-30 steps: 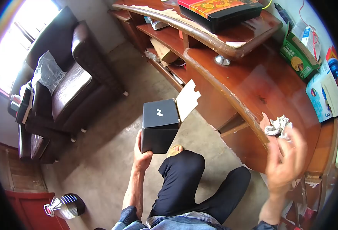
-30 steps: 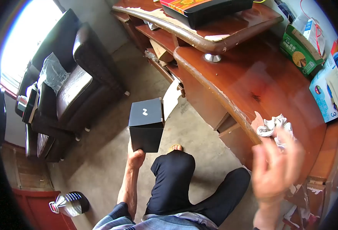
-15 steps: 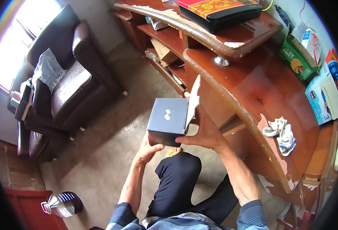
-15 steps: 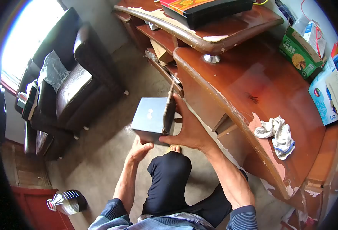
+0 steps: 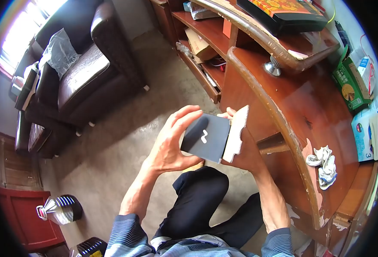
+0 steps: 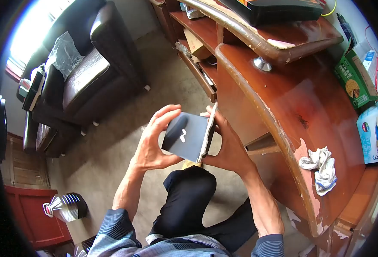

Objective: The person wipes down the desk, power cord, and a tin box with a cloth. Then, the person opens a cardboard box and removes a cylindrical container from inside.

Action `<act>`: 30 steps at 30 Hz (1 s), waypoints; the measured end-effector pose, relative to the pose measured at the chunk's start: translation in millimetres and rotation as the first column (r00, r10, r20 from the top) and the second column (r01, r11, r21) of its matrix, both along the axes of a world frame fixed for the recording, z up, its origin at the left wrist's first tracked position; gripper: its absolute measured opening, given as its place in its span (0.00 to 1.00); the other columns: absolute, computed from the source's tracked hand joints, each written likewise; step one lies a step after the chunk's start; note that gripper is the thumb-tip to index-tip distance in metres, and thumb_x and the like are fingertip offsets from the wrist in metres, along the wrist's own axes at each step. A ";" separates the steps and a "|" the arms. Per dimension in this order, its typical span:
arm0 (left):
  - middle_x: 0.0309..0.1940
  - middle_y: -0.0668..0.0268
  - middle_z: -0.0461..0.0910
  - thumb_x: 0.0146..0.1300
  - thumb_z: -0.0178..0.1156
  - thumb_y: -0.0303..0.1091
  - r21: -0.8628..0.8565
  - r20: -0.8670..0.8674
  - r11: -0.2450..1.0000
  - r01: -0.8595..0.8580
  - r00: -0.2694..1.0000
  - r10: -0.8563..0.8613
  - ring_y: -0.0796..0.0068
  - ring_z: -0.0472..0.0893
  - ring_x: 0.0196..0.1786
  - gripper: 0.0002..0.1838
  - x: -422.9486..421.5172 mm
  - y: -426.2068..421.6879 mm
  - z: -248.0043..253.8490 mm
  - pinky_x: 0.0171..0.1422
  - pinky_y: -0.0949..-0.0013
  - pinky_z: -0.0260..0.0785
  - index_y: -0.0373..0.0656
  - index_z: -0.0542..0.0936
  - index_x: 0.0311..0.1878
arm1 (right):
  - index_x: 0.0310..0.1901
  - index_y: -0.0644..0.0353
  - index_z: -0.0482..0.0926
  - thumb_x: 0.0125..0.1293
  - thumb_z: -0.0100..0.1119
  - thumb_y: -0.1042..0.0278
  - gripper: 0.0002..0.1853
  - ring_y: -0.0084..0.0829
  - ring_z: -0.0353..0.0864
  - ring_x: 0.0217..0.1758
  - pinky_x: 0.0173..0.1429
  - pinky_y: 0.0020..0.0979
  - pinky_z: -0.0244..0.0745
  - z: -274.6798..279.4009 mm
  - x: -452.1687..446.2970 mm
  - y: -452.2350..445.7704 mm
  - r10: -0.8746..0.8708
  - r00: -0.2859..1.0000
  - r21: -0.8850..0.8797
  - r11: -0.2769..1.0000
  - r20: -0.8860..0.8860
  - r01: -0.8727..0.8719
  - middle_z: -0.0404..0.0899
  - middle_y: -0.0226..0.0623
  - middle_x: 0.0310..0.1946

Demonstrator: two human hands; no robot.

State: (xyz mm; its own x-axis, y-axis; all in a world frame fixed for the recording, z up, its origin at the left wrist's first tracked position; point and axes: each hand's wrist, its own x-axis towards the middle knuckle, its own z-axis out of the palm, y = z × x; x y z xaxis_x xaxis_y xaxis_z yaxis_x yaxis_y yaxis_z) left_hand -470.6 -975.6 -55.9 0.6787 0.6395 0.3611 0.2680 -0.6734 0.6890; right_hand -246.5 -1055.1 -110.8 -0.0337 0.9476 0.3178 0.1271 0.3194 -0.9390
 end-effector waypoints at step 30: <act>0.55 0.62 0.77 0.45 0.74 0.35 0.409 -0.287 0.911 -0.056 0.940 0.186 0.57 0.72 0.63 0.20 1.4 -52.4 -3.3 0.72 0.49 0.65 0.47 0.86 0.45 | 0.71 0.57 0.61 0.39 0.83 0.77 0.55 0.52 0.70 0.73 0.77 0.47 0.65 -33.7 12.0 -32.0 -0.187 0.954 0.357 0.929 0.234 0.094 0.72 0.50 0.67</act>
State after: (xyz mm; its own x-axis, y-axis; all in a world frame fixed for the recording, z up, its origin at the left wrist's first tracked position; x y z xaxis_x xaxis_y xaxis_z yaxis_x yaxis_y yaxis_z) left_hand -469.1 -1028.1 -59.2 0.7238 0.5762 0.3795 0.5221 -0.8170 0.2448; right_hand -234.5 -1087.1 -144.4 -0.0332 0.7854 0.6181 0.4185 0.5726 -0.7050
